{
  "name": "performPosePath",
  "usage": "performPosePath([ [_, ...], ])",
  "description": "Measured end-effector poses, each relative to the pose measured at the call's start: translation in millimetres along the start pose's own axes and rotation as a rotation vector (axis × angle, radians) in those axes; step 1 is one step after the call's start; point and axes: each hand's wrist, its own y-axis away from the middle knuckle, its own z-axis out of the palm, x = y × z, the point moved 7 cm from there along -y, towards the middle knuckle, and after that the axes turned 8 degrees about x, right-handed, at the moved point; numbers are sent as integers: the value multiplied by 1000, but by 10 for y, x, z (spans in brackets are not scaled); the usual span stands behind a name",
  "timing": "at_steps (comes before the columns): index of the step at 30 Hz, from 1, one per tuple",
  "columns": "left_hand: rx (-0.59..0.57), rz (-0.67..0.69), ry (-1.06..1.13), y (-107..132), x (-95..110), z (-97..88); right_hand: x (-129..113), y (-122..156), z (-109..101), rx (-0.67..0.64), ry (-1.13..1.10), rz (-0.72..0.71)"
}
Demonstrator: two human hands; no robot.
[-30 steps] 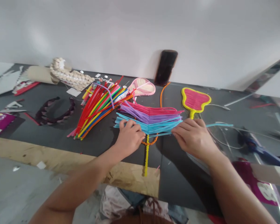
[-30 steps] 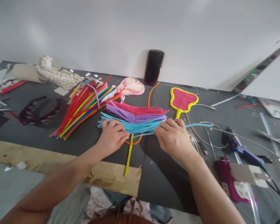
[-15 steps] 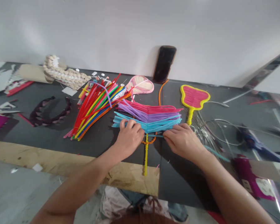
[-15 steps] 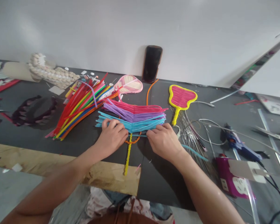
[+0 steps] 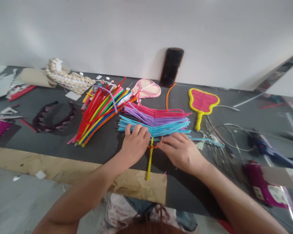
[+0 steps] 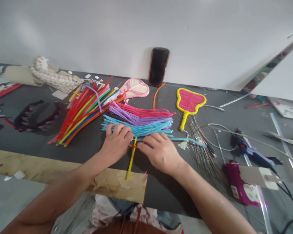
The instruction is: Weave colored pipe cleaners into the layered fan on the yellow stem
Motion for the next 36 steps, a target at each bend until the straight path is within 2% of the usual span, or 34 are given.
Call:
performPosePath([
  [4, -28, 5, 17, -7, -10, 6, -278, 19, 226, -114, -115, -134],
  [8, -32, -42, 38, -17, -107, -43, -317, 27, 316, -134, -162, -164],
  [13, -40, -143, -5, 14, -398, -122, -286, 34, 306, -132, -191, -176],
  [19, -9, -346, 4, 62, -818, -243, -283, 29, 302, -135, -213, -157],
  [22, -7, -423, 140, 48, -897, -261, -280, 32, 307, -131, -221, -149],
  [27, -44, -627, 607, 69, -895, -177, -264, 47, 312, -109, -230, -137],
  [29, -4, -580, 603, 55, -870, -207, -262, 50, 312, -93, -237, -131],
  [32, 38, -300, 477, -7, -727, -282, -253, 46, 289, -54, -264, -117],
  [34, -46, -109, 407, -19, -581, -247, -224, 39, 241, -24, -284, -109],
  [36, -167, 6, 321, 1, -472, -169, -135, 34, 174, -10, -277, -68],
])
